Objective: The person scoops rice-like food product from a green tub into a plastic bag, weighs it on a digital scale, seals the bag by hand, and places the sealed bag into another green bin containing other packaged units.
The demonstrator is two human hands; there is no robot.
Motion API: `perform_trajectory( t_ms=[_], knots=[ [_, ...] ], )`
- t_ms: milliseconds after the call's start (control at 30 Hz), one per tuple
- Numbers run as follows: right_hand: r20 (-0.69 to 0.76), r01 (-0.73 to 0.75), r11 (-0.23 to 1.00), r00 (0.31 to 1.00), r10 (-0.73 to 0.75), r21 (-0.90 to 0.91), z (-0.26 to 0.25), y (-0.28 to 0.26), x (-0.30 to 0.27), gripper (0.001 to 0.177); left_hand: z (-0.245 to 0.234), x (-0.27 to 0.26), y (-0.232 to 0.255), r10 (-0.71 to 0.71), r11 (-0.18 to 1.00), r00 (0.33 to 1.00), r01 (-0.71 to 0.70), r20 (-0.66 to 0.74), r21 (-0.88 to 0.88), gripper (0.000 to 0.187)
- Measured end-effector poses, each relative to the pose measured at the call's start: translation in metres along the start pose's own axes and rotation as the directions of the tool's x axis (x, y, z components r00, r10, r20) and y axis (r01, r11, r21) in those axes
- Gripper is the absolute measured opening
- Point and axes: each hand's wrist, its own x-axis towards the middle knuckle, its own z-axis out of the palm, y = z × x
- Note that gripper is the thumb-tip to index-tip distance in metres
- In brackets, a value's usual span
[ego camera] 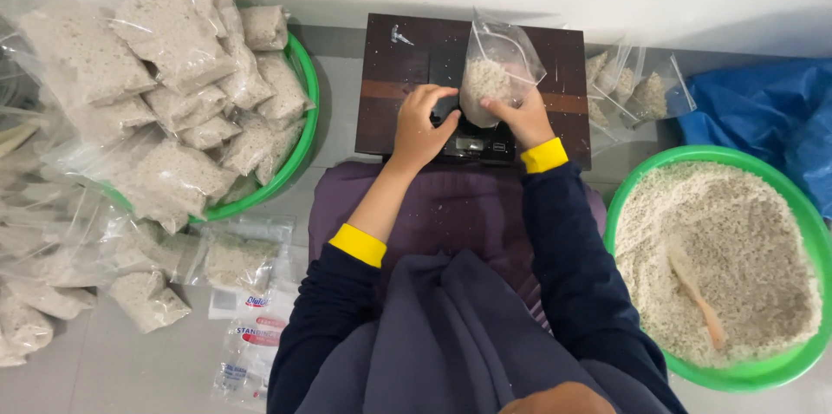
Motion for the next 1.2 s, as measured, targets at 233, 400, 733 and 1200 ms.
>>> perform_trajectory(
  t_ms=[233, 400, 733, 1200],
  knots=[
    [0.012, 0.113, 0.992, 0.994, -0.113, -0.048, 0.004, 0.002, -0.014, 0.080, 0.000, -0.001, 0.002, -0.084, 0.994, 0.996, 0.087, 0.044, -0.070, 0.039],
    [-0.054, -0.023, 0.990, 0.998, 0.030, 0.137, 0.003, 0.009, -0.013, 0.044, -0.007, -0.001, 0.013, -0.078, 0.986, 0.995, 0.086, 0.063, -0.144, 0.044],
    [-0.057, 0.005, 0.933, 0.998, 0.017, 0.360, 0.004, 0.020, -0.001, 0.038, 0.007, -0.003, 0.018, -0.638, 0.759, 0.751, 0.651, 0.172, -0.027, 0.036],
    [-0.176, 0.163, 0.913, 0.979, -0.103, 0.374, 0.000, 0.014, 0.004, 0.036, 0.027, 0.004, 0.080, -0.597, -0.024, 0.709, 0.451, 0.375, -0.892, 0.062]
  ],
)
